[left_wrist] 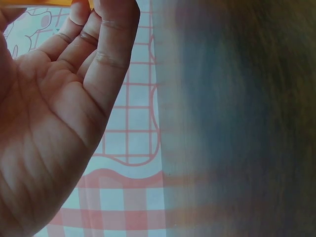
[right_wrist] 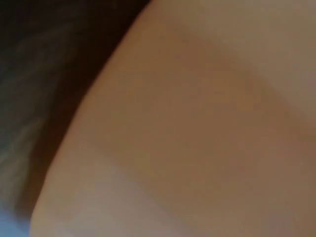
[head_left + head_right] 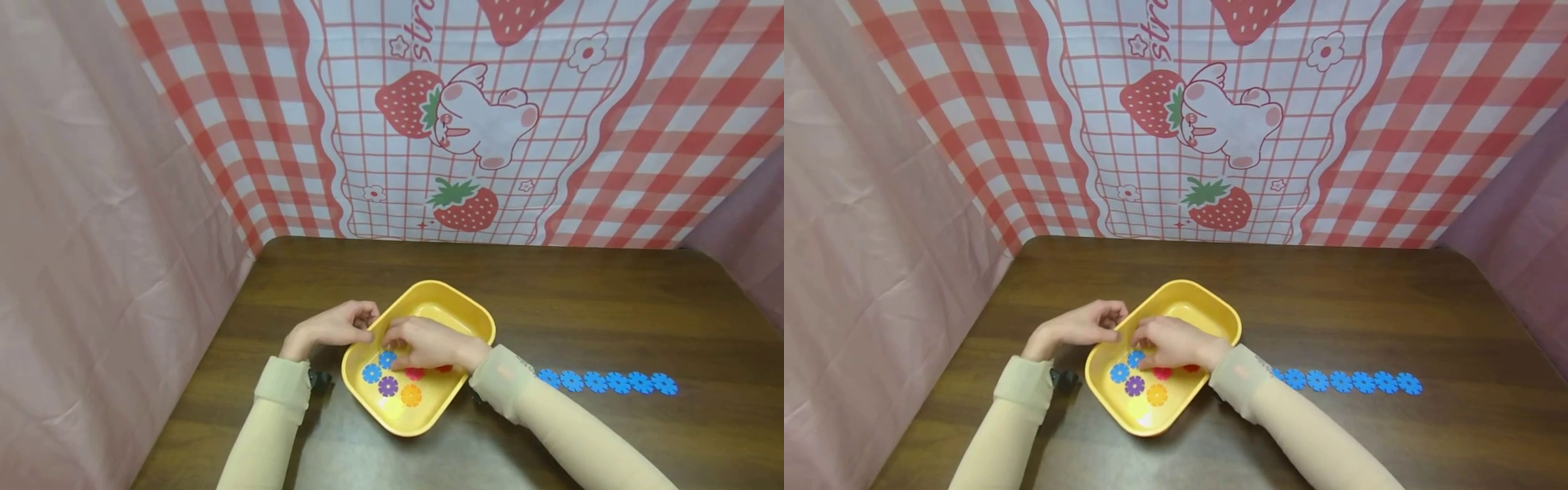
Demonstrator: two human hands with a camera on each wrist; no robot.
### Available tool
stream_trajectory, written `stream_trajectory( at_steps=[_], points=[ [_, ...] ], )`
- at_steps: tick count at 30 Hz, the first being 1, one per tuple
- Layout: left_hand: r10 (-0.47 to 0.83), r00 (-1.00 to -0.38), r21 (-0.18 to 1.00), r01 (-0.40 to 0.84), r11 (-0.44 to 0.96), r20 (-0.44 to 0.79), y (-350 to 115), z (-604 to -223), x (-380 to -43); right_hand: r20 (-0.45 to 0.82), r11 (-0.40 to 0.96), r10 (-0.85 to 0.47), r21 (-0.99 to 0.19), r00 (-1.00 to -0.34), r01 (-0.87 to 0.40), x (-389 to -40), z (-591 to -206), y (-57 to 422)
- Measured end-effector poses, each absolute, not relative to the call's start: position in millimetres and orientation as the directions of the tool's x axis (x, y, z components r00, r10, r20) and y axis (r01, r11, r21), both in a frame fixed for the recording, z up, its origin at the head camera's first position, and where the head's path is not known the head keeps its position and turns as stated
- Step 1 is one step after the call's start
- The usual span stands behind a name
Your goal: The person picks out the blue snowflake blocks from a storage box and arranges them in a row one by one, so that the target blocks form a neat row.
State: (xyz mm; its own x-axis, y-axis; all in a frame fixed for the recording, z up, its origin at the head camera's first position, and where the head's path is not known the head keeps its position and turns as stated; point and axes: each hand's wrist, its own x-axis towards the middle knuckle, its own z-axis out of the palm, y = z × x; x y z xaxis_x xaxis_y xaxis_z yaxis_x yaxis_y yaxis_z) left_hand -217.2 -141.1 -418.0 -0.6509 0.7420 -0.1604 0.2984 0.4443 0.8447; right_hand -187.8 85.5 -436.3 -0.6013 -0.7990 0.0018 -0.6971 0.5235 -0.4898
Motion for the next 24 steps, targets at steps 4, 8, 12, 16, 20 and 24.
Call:
stream_trajectory(
  at_steps=[4, 8, 12, 16, 20, 24],
  points=[
    [0.738, -0.654, 0.844, 0.29, 0.451, -0.169, -140.5, -418.4, -217.9, -0.011, 0.538, -0.793, -0.482, -0.609, -0.692, -186.7, -437.0, 84.4],
    [0.733, -0.657, 0.845, 0.28, 0.456, -0.178, -140.1, -419.1, -218.0, -0.016, 0.542, -0.795, -0.469, -0.607, -0.697, -185.9, -437.0, 83.3],
    [0.731, -0.658, 0.842, 0.283, 0.46, -0.178, -139.9, -419.5, -217.8, -0.019, 0.544, -0.798, -0.453, -0.602, -0.706, -185.3, -436.9, 81.9],
    [0.729, -0.661, 0.838, 0.285, 0.465, -0.179, -140.0, -419.0, -217.5, -0.025, 0.554, -0.795, -0.438, -0.606, -0.708, -184.9, -437.0, 81.0],
    [0.73, -0.659, 0.843, 0.279, 0.459, -0.179, -140.1, -418.6, -217.0, -0.029, 0.562, -0.791, -0.432, -0.612, -0.705, -185.6, -437.2, 80.5],
    [0.732, -0.658, 0.847, 0.277, 0.453, -0.177, -140.6, -418.7, -216.7, -0.035, 0.576, -0.782, -0.423, -0.622, -0.7, -185.1, -436.5, 79.9]
  ],
)
